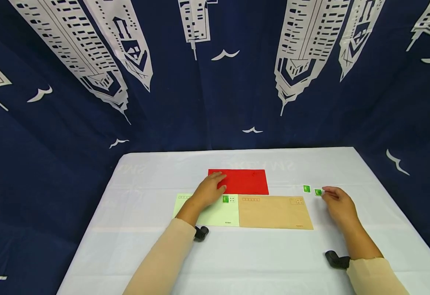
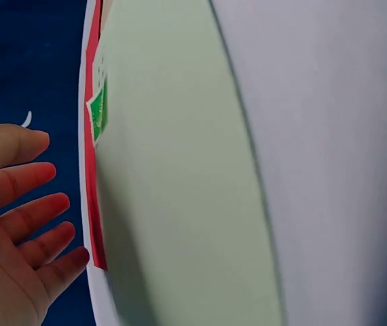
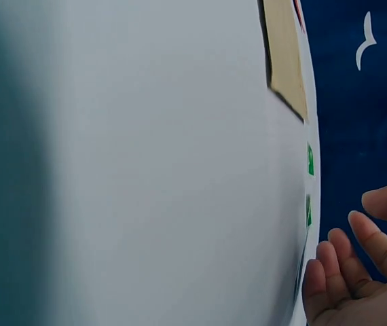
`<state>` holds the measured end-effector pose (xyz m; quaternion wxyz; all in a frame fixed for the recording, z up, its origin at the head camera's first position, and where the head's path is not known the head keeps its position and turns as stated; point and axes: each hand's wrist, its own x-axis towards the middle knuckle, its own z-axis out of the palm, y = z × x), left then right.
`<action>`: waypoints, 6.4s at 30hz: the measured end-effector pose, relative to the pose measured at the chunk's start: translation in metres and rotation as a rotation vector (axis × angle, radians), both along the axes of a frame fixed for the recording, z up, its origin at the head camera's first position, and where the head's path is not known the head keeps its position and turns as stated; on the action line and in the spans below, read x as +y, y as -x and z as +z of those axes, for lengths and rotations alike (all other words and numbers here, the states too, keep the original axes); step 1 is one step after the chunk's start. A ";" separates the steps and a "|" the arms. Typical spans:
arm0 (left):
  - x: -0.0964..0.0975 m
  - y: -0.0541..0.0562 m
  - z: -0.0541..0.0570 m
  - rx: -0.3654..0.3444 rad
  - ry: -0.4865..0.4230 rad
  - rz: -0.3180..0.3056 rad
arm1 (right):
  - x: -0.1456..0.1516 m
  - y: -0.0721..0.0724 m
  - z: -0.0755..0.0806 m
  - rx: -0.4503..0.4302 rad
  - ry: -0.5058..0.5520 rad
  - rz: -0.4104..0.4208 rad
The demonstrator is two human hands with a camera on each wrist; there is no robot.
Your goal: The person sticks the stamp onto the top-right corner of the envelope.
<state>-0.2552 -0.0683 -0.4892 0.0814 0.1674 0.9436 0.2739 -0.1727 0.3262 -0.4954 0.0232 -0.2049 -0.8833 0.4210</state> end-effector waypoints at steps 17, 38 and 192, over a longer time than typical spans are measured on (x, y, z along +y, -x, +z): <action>0.001 0.006 -0.007 0.018 0.106 -0.016 | 0.017 0.012 -0.002 -0.104 -0.037 0.022; 0.001 0.014 -0.005 0.094 0.222 -0.047 | 0.028 0.024 -0.013 -0.137 0.013 0.052; 0.001 0.014 -0.002 -0.047 0.281 -0.057 | -0.052 0.045 0.033 0.017 0.190 0.188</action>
